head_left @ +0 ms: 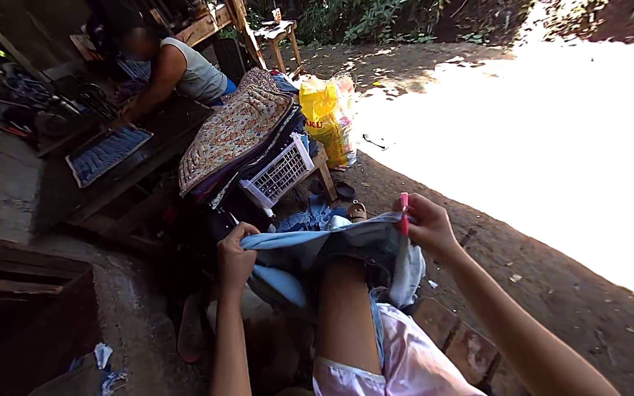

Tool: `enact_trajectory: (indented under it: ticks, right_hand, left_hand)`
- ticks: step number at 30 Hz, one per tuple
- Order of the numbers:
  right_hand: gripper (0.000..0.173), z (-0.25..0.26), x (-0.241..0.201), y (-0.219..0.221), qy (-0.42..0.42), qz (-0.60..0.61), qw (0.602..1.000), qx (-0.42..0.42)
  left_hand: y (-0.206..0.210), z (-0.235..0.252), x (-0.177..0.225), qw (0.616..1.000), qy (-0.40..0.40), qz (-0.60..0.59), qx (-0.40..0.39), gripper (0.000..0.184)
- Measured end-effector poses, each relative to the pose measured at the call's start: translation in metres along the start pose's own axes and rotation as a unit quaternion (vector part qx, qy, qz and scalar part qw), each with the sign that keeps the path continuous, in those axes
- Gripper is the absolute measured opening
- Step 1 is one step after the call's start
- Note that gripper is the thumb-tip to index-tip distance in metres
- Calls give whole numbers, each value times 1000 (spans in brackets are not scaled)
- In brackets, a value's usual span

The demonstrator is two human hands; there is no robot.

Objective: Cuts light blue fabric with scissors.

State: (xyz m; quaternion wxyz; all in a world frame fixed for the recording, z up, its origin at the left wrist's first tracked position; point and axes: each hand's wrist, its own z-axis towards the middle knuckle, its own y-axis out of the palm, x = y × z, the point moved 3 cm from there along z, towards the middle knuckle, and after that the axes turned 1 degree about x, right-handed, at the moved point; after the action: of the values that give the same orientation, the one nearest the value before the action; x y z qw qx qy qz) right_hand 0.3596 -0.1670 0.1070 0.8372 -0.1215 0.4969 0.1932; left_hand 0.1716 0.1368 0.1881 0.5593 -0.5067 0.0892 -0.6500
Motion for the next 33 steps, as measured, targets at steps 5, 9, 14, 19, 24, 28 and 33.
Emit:
enact_trajectory:
  ticks: [5,9,14,19,24,28,33]
  right_hand:
    - [25,-52,-3,-24,-15,-15,997,-79]
    - [27,-133,12,-35,83,-90,982,-145]
    - [49,-200,33,-25,293,-99,915,-260]
    - [53,-184,15,-6,222,-137,943,-206]
    - [47,-177,-17,34,168,-114,960,-194]
    - [35,-193,-39,59,137,-147,952,-230]
    - [37,-204,-36,50,147,-167,934,-280]
  left_hand:
    - [-11,-89,0,992,14,-72,-102,20]
    - [5,-209,8,938,-139,-109,-298,20]
    - [43,-275,-6,903,-269,-90,-322,48]
    - [52,-220,-1,971,-107,-131,-167,92]
    - [103,-216,82,924,-116,-320,-177,92]
    - [124,-225,103,911,-157,-327,-194,51]
    - [114,-231,91,908,-137,-256,-303,47]
